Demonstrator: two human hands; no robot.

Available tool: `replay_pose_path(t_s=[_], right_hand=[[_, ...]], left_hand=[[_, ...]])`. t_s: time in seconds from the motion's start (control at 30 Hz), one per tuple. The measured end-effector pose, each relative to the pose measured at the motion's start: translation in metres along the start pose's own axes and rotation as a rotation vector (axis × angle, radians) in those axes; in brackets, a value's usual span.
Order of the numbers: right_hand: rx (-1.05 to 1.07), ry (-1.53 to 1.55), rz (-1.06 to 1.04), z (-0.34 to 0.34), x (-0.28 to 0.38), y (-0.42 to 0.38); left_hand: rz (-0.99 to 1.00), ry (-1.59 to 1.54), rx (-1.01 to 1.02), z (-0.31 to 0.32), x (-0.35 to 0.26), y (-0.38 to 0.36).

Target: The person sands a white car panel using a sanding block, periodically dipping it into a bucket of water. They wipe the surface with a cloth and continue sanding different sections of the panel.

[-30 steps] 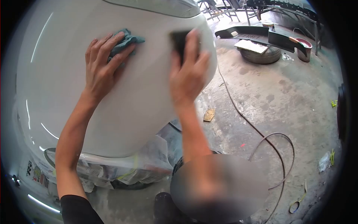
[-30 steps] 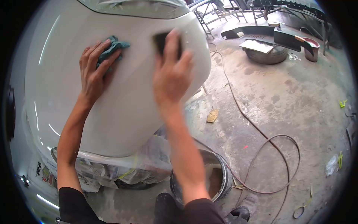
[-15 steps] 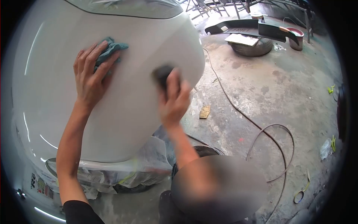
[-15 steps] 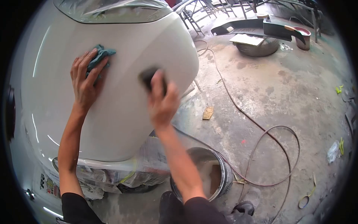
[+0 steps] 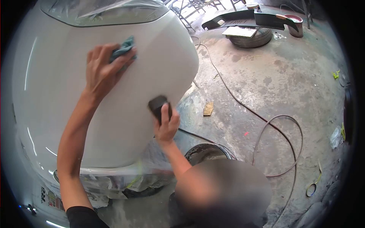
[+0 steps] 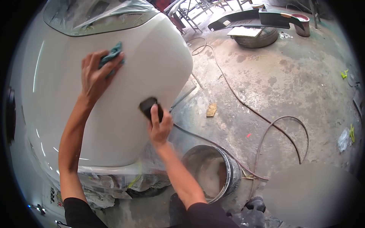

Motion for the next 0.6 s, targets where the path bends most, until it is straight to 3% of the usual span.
replay_pose_path(t_s=[0.07, 0.13, 0.2, 0.3, 0.4, 0.5, 0.6], right_hand=[[0.044, 0.061, 0.005, -0.006, 0.009, 0.001], [0.044, 0.022, -0.002, -0.010, 0.006, 0.083], [0.070, 0.061, 0.123, -0.007, -0.002, 0.144], [0.010, 0.037, 0.065, -0.006, -0.001, 0.096], [-0.061, 0.060, 0.043, 0.001, -0.005, -0.022], [-0.066, 0.072, 0.079, -0.006, -0.019, 0.031], [-0.082, 0.135, 0.302, -0.010, -0.057, 0.105]], left_hand=[[0.060, -0.041, -0.017, 0.013, 0.000, 0.023], [0.101, -0.089, -0.036, 0.024, -0.006, 0.038], [0.140, -0.121, -0.070, 0.025, -0.011, 0.051], [0.134, -0.133, -0.045, 0.028, -0.014, 0.058], [0.151, -0.127, -0.037, 0.030, -0.013, 0.051], [0.203, -0.117, -0.027, 0.015, 0.001, 0.027], [0.213, -0.031, 0.023, -0.013, 0.043, -0.024]])
Point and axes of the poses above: each hand's wrist, its own y-axis towards the middle knuckle, its own z-axis out of the palm, x = y × z, the point moved 6 cm from there along y, towards the middle knuckle, and after that the axes turned 3 degrees about x, right-handed, at the moved point
